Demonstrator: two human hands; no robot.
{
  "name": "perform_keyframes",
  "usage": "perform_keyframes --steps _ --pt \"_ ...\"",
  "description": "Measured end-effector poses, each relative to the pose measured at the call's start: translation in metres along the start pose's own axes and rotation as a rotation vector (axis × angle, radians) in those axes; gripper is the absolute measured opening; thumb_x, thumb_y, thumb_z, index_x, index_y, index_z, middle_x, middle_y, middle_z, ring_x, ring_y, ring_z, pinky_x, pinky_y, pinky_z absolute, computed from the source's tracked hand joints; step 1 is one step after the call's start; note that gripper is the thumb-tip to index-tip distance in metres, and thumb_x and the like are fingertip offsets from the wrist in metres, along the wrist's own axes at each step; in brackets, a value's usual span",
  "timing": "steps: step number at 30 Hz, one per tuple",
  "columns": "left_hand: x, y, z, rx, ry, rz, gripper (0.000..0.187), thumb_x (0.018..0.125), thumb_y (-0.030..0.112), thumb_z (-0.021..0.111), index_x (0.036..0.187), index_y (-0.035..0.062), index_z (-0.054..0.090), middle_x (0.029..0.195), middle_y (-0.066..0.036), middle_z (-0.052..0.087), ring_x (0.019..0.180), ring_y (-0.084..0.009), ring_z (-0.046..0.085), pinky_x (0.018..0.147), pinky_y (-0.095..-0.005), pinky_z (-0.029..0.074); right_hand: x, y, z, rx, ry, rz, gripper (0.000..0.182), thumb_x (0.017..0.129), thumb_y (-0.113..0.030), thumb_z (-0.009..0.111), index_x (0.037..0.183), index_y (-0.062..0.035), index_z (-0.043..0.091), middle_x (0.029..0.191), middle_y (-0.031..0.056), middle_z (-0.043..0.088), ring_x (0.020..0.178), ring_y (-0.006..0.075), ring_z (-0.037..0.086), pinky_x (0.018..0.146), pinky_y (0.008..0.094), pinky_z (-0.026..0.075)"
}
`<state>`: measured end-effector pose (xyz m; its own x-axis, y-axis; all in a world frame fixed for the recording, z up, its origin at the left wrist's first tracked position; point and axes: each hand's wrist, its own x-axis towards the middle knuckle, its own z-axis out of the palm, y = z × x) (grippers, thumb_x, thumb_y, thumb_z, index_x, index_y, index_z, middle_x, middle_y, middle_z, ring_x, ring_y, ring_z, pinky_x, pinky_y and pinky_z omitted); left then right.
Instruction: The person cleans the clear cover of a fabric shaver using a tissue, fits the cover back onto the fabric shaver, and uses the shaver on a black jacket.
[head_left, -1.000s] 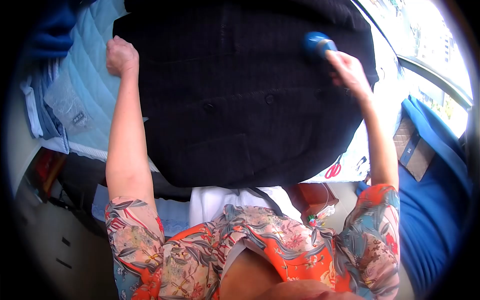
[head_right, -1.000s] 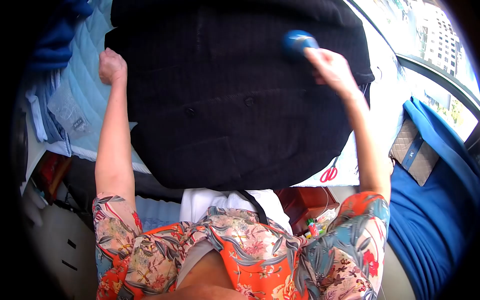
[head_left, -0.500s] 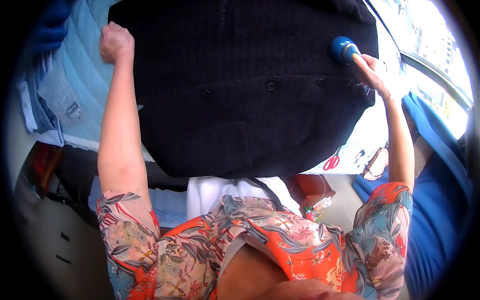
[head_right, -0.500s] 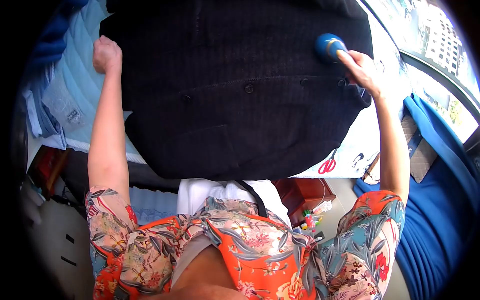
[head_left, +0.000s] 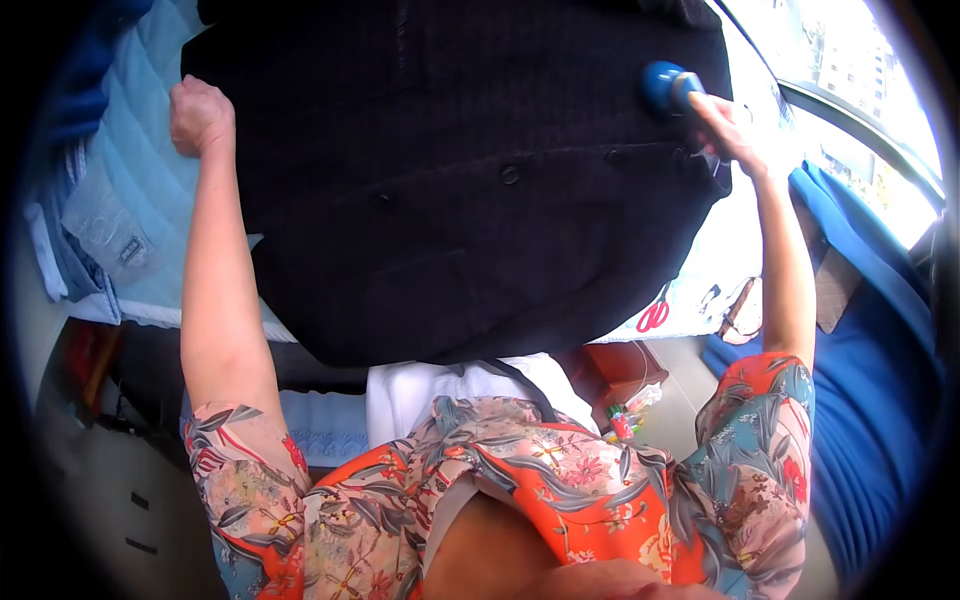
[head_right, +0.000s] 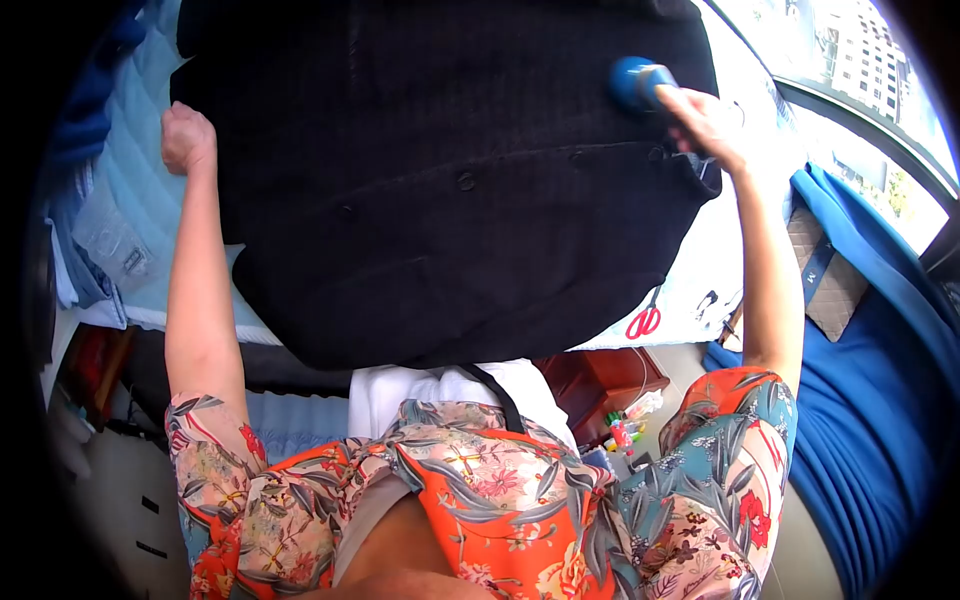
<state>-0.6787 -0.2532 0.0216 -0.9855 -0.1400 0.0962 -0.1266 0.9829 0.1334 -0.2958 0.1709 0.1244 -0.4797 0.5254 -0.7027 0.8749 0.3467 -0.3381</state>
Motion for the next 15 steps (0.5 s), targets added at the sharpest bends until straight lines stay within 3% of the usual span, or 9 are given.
perform_keyframes --steps 2,4,6,9,10,11,15 --pt "0.000 0.001 0.000 -0.007 -0.001 -0.007 0.045 0.091 0.044 0.030 0.107 0.0141 0.059 0.110 -0.011 0.063 0.101 -0.0369 0.058 0.084 -0.0466 0.046 0.015 0.048 -0.023 0.167 0.144 0.048 0.050 0.085 -0.057 0.053 0.091 -0.0074 0.060 0.063 0.0007 0.055 0.047 0.0043 0.050 0.047 0.0184 0.041" --pt "0.000 0.001 0.001 -0.015 -0.004 -0.018 0.045 0.091 0.044 0.030 0.108 0.0146 0.059 0.110 -0.010 0.063 0.101 -0.0368 0.058 0.084 -0.0464 0.046 0.014 0.041 -0.026 0.279 0.222 0.083 0.053 0.084 -0.056 0.055 0.098 -0.0059 0.061 0.067 0.0013 0.058 0.048 0.0044 0.051 0.048 0.0177 0.042" --pt "0.003 0.000 0.004 -0.004 0.000 -0.006 0.044 0.091 0.045 0.030 0.108 0.0147 0.059 0.110 -0.011 0.063 0.101 -0.0369 0.058 0.084 -0.0465 0.046 0.000 0.007 -0.008 0.125 0.242 0.136 0.051 0.085 -0.053 0.056 0.098 -0.0047 0.061 0.068 0.0016 0.058 0.050 0.0052 0.052 0.048 0.0186 0.043" --pt "0.002 0.000 0.004 0.009 -0.010 -0.020 0.044 0.091 0.045 0.031 0.108 0.0148 0.059 0.110 -0.011 0.063 0.101 -0.0369 0.058 0.084 -0.0465 0.045 -0.012 -0.026 0.047 0.334 -0.085 -0.078 0.051 0.086 -0.053 0.055 0.092 -0.0031 0.060 0.066 0.0009 0.055 0.051 0.0061 0.051 0.050 0.0199 0.043" --pt "0.001 0.001 0.003 0.011 -0.014 -0.028 0.044 0.092 0.045 0.031 0.108 0.0147 0.059 0.110 -0.011 0.063 0.101 -0.0369 0.058 0.084 -0.0465 0.045 -0.010 -0.030 0.055 0.298 -0.207 -0.135 0.045 0.087 -0.052 0.055 0.093 -0.0074 0.057 0.066 -0.0006 0.054 0.051 0.0050 0.050 0.048 0.0179 0.040" --pt "0.002 0.001 0.002 0.004 -0.020 -0.027 0.044 0.092 0.045 0.031 0.108 0.0148 0.059 0.109 -0.011 0.063 0.101 -0.0368 0.058 0.084 -0.0465 0.045 -0.014 -0.037 0.059 0.290 -0.199 -0.175 0.048 0.086 -0.053 0.056 0.086 -0.0048 0.059 0.063 -0.0002 0.054 0.050 0.0052 0.050 0.047 0.0187 0.041" --pt "0.004 -0.001 0.005 0.001 0.009 -0.005 0.043 0.091 0.045 0.033 0.106 0.0149 0.059 0.107 -0.011 0.063 0.100 -0.0363 0.058 0.083 -0.0463 0.046 0.001 -0.006 0.018 0.371 0.114 0.030 0.046 0.084 -0.051 0.058 0.091 -0.0055 0.061 0.065 0.0006 0.057 0.048 0.0047 0.050 0.046 0.0179 0.042"
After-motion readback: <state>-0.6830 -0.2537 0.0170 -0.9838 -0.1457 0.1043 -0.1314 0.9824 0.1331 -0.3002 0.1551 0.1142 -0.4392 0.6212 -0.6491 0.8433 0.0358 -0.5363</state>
